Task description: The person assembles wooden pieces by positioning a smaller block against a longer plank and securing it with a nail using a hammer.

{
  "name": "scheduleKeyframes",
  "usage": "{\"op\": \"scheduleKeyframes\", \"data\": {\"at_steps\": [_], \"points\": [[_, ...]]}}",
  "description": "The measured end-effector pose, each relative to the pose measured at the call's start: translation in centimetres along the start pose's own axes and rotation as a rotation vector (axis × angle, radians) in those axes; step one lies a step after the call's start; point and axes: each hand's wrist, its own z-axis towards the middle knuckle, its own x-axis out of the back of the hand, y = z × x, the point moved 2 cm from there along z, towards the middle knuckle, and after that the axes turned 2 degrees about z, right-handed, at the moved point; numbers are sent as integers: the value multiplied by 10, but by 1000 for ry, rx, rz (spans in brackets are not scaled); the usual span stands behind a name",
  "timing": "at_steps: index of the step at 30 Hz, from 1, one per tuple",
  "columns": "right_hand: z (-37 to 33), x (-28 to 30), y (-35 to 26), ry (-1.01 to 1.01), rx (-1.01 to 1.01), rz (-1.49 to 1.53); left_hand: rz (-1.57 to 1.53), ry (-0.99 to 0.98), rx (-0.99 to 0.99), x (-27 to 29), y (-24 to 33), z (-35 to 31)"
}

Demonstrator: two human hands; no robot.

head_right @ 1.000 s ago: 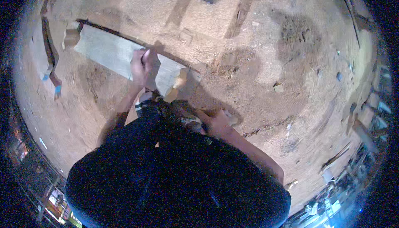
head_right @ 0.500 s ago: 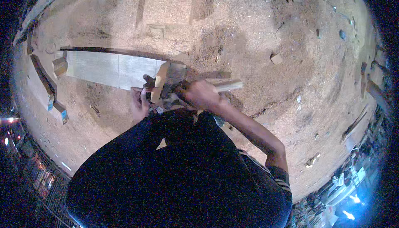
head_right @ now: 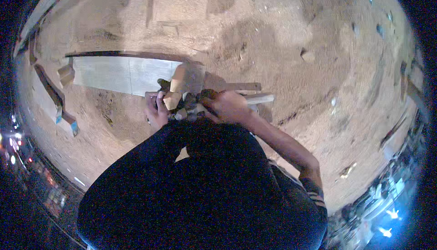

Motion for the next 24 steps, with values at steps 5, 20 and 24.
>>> {"op": "scheduleKeyframes", "data": {"at_steps": [5, 20, 24], "points": [[-29, -11, 12, 1, -157, 80, 78, -87, 155, -1, 24, 3], [-38, -8, 13, 49, -184, 106, -184, 116, 181, 11, -22, 1], [-39, -6, 10, 62, -197, 108, -189, 172, -35, 6, 25, -3]]}}
